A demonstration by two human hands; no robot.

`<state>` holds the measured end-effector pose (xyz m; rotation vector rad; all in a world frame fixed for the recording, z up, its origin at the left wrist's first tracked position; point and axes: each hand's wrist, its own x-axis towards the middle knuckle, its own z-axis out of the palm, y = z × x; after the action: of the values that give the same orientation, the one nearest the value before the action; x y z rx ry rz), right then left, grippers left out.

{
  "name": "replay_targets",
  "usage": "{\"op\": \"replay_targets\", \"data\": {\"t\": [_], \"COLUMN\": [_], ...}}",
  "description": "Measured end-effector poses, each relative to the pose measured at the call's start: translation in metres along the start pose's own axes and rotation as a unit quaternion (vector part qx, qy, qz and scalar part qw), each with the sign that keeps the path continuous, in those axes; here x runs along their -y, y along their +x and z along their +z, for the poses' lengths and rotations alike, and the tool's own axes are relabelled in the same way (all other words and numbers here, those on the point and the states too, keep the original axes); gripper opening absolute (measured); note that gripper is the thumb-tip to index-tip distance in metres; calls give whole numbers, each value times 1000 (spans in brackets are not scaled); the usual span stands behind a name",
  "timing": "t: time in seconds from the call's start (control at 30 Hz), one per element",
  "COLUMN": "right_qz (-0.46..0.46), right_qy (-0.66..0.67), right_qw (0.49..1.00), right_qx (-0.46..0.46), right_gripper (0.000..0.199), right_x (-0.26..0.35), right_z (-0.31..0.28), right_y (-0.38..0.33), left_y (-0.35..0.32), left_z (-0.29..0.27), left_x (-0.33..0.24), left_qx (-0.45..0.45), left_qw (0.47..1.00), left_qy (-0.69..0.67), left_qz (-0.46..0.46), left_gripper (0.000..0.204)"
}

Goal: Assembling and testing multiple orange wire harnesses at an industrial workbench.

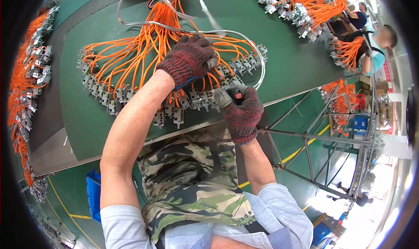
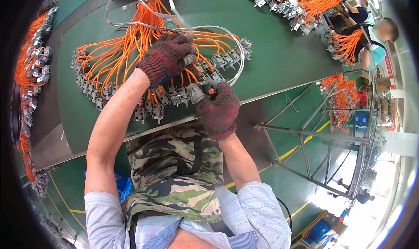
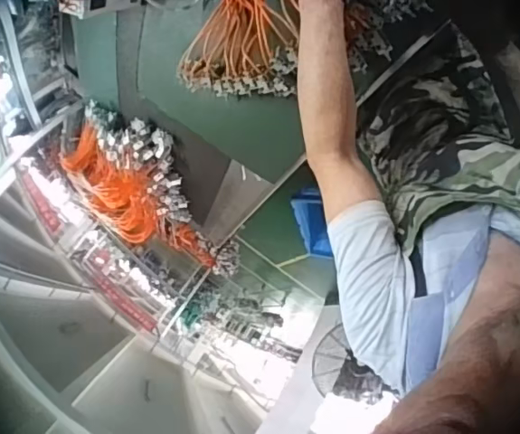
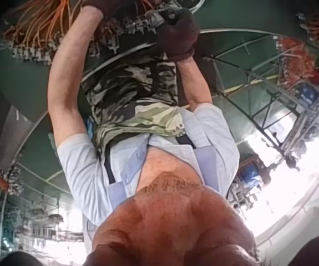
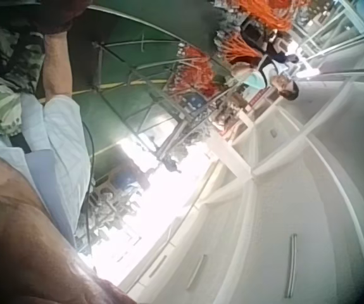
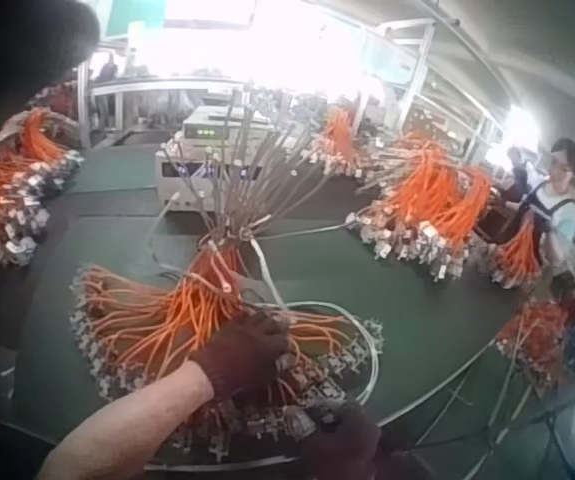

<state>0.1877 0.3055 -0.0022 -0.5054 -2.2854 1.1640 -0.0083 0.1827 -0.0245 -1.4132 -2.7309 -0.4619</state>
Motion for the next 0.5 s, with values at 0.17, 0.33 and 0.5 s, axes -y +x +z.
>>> {"op": "replay_targets", "data": {"t": [0.17,0.33,0.5], "right_qz": [6,-28,-18], "right_qy": [-37,-58,-29], "right_qw": [999,998,999], "right_qx": [0,-1,7], "right_gripper": [31,31,33], "right_x": [3,-4,15], "right_z": [4,4,8], "right_y": [-5,-5,-2], "left_y": [-1,1,1], "left_z": [4,-1,-1], "left_x": [1,-2,1], "left_qx": [-17,0,-5], "left_qw": [1000,1000,1000], "left_qy": [-5,-5,5], "left_qz": [-3,1,4], "left_gripper": [29,31,35]}}
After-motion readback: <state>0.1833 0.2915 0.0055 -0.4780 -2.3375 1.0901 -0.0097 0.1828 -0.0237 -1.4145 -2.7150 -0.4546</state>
